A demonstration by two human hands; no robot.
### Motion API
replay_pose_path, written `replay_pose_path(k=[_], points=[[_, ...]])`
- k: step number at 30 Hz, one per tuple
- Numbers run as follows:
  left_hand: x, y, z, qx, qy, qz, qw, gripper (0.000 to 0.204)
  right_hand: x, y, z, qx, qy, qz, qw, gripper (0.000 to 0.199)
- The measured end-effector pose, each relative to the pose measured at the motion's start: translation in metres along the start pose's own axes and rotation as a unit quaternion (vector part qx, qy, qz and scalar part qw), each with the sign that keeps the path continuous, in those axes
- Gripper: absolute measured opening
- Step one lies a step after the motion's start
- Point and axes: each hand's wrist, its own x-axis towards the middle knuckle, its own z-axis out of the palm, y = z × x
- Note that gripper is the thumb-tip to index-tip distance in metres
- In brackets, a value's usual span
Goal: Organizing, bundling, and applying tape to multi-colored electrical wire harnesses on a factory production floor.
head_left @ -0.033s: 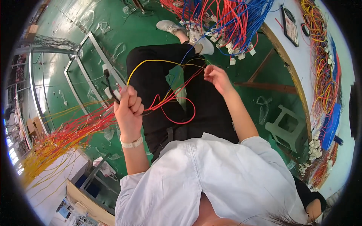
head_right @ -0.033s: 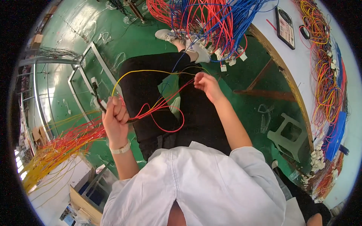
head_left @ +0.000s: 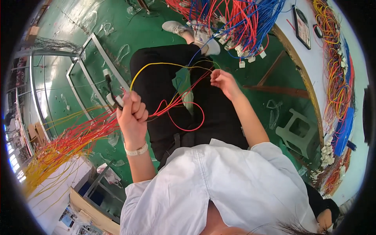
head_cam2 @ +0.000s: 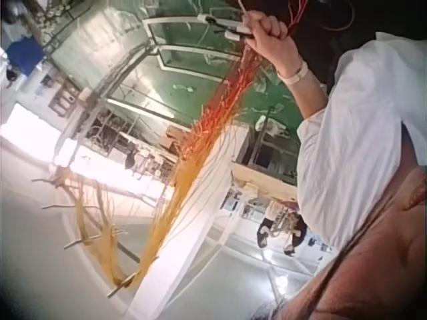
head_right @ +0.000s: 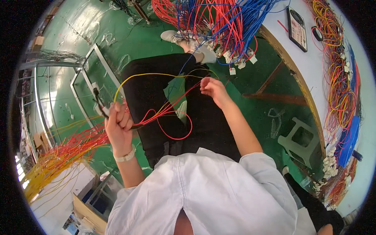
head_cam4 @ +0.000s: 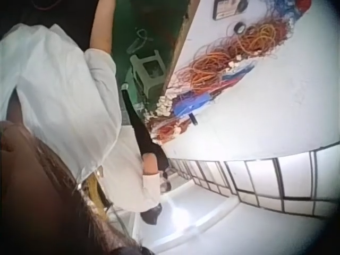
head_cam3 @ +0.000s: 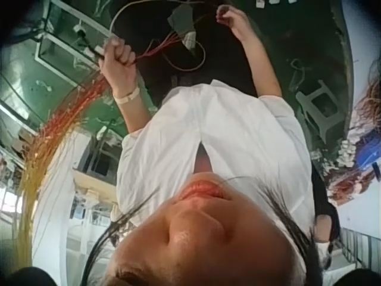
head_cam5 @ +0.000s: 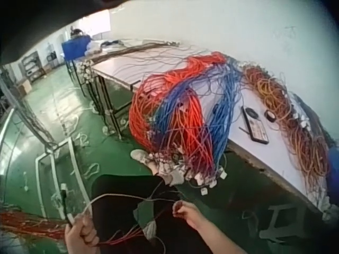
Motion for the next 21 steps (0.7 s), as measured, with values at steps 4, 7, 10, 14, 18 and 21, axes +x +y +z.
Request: replay_pose_path(k=[4,7,10,14,18,21], points=[[0.003,0.01,-0.012,-0.034,0.002,0.026,0.999,0.023,0.008,0.007,0.022,-0.073,-0.015,0.039,0.996,0.018],[0.014,0.012,-0.016,-0.022,0.041,0.043,0.998,0.024,0.029,0.009,0.037,-0.099,-0.026,0.052,0.993,0.016],[0.033,0.016,-0.025,0.0,0.066,0.043,0.997,0.024,0.062,0.011,0.055,-0.136,-0.062,0.053,0.987,0.015],[0.064,0.015,-0.04,0.017,0.109,0.045,0.993,0.024,0.126,0.025,0.081,-0.233,-0.093,0.045,0.967,0.013],[0.094,0.002,-0.07,0.034,0.135,0.042,0.989,0.02,0.21,0.044,0.123,-0.326,-0.072,0.012,0.943,0.013],[0.118,-0.005,-0.098,0.06,0.13,0.087,0.986,0.02,0.271,0.015,0.17,-0.56,-0.222,0.201,0.773,0.026]])
